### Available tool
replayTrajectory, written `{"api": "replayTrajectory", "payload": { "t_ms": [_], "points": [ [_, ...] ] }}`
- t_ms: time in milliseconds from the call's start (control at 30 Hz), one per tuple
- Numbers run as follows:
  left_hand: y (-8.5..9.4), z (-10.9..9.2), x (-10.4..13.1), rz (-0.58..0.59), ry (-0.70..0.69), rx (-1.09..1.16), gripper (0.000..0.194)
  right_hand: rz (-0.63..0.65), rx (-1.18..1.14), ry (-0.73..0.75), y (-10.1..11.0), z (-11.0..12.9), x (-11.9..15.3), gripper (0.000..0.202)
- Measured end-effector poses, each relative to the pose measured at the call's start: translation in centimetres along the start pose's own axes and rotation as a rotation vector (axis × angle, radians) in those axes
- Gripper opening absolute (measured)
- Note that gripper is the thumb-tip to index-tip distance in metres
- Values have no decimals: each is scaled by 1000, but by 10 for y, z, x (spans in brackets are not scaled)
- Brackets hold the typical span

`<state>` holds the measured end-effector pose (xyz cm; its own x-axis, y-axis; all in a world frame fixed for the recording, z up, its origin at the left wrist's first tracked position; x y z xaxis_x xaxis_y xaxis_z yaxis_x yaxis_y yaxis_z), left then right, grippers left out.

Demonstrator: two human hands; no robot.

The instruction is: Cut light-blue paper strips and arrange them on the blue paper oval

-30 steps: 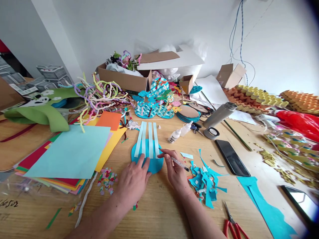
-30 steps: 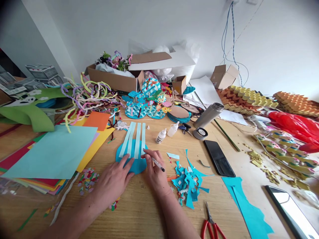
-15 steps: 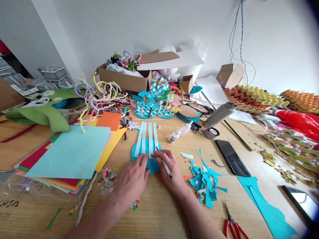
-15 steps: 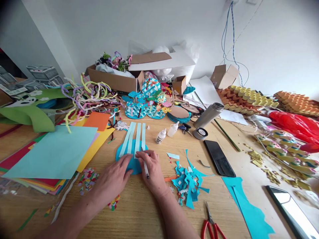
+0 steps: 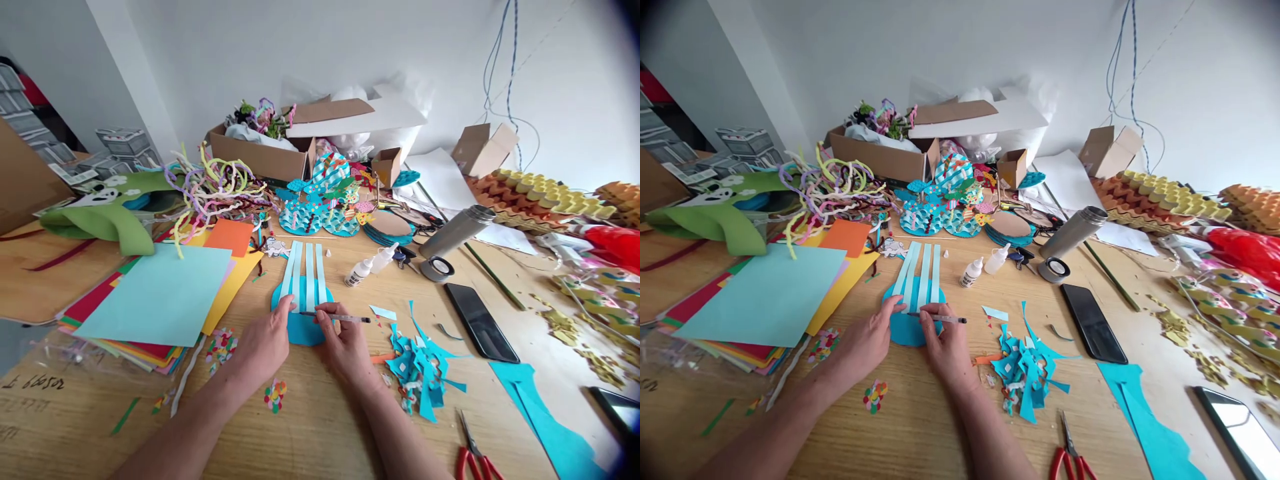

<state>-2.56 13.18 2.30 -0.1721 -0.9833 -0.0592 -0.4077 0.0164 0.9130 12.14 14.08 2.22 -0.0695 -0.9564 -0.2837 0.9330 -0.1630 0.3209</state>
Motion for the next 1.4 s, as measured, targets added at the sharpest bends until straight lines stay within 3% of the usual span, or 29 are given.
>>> {"api": "replayTrajectory", "payload": {
  "t_ms": [1400],
  "points": [
    [-2, 0, 1, 32, 0, -16, 50, 31, 123, 28, -6, 1, 1, 19]
  ]
}}
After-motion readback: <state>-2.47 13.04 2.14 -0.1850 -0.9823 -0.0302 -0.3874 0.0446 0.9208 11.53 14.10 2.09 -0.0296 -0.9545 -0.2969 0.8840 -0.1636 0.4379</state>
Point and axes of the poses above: each hand's wrist, its own x-axis away from the middle knuckle, its own y-axis out of the back of the hand, z = x × y, the point moved 7 cm from there along -x, towards the middle knuckle, and after that the axes turned 10 degrees about -z, right-handed, at the moved point
